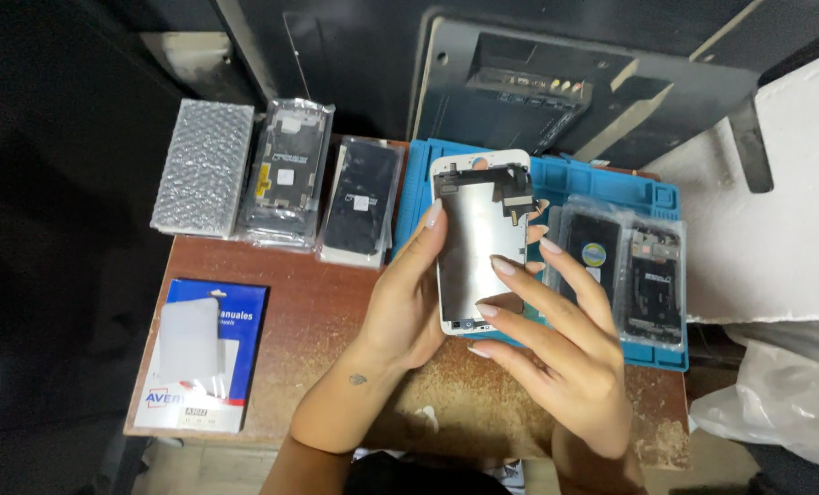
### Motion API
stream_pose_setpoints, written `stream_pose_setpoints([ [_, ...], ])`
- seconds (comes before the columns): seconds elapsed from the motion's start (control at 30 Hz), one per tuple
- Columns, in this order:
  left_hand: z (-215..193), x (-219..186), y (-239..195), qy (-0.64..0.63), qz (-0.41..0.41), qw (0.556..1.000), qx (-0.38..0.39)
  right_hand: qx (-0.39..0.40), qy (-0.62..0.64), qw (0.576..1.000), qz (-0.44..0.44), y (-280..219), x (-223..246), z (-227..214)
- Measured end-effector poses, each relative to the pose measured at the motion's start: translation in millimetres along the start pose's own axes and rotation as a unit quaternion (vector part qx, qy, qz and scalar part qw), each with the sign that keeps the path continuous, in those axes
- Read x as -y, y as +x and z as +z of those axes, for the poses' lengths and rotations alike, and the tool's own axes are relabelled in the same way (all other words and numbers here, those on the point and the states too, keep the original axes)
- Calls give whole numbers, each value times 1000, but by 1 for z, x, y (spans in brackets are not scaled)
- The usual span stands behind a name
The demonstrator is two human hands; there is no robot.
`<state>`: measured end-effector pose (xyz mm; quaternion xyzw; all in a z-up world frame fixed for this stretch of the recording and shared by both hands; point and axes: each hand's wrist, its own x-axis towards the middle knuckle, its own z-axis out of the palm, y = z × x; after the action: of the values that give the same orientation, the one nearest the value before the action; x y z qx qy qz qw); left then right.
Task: The person handles a white smartphone, wrapping it in bubble wrap and placing it into a blue plastic case. They then pick up a disassembled smartphone chassis and peel a protective film from its internal metal frame.
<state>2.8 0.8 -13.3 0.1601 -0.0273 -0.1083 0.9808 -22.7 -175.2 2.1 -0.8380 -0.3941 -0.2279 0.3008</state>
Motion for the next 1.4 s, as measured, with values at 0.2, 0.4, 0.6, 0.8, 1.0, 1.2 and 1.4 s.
stream_pose_setpoints([
  [0.2,5,7,-28,82,4,996,-22,-95,131,976,145,-45,21,14],
  [0.4,-8,14,-65,92,-77,992,-32,-102,345,910,207,-87,26,27],
  [0.6,-41,29,-105,78,-130,984,-91,-83,334,919,194,-92,30,25],
  [0.8,-58,42,-137,112,-161,971,-139,-113,202,955,185,-86,39,35],
  [1.0,-62,44,-149,166,-188,958,-137,-115,164,973,116,-77,41,34],
  [1.2,-55,45,-148,104,-235,966,-37,-128,244,944,181,-68,46,33],
  [1.4,-62,49,-151,87,-304,944,-93,-96,342,876,325,-72,50,24],
])
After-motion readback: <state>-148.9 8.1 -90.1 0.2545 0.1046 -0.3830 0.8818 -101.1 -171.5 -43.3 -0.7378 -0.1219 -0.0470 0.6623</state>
